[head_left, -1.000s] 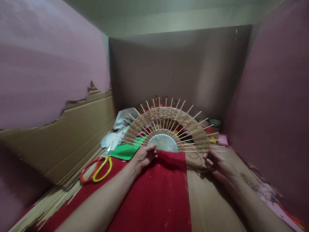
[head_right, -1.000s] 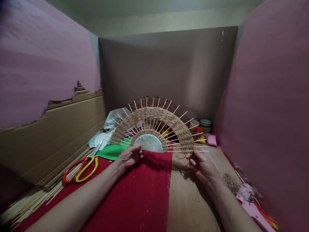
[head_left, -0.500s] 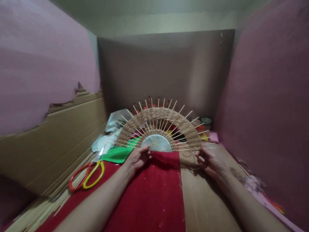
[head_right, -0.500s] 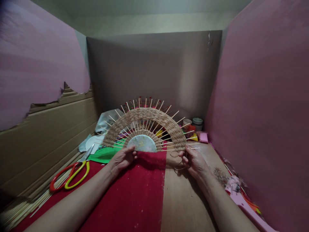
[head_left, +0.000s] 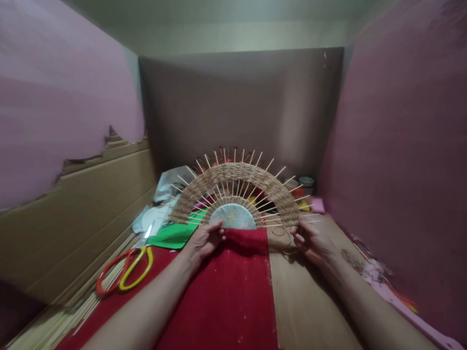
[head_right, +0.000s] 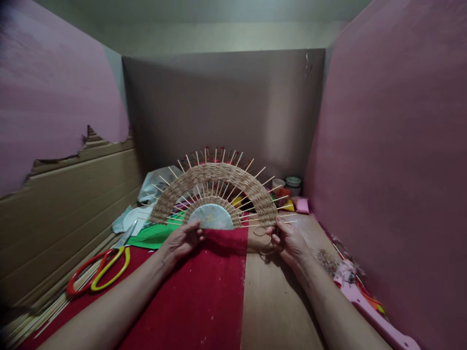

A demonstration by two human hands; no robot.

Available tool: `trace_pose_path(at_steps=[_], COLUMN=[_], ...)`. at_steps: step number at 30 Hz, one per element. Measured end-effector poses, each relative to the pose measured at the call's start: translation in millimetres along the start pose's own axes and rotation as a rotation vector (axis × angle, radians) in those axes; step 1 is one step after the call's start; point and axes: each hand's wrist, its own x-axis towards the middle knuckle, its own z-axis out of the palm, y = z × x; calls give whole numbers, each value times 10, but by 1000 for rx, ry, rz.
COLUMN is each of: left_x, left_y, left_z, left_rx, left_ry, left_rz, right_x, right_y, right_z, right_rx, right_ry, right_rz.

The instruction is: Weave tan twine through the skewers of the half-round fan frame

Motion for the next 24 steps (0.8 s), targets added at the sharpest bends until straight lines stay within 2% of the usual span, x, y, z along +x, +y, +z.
trace_pose_path(at_steps=[15,24], left_x=[-30,-40], left_y=[20,21], left_z=[23,47], left_rx=[3,14], left_ry=[32,74], left_rz=[-7,8], right_x=[-32,9], right_y=[-15,42], right_z=[57,20], right_rx=[5,9], right_ry=[4,-5], right_rz=[22,9])
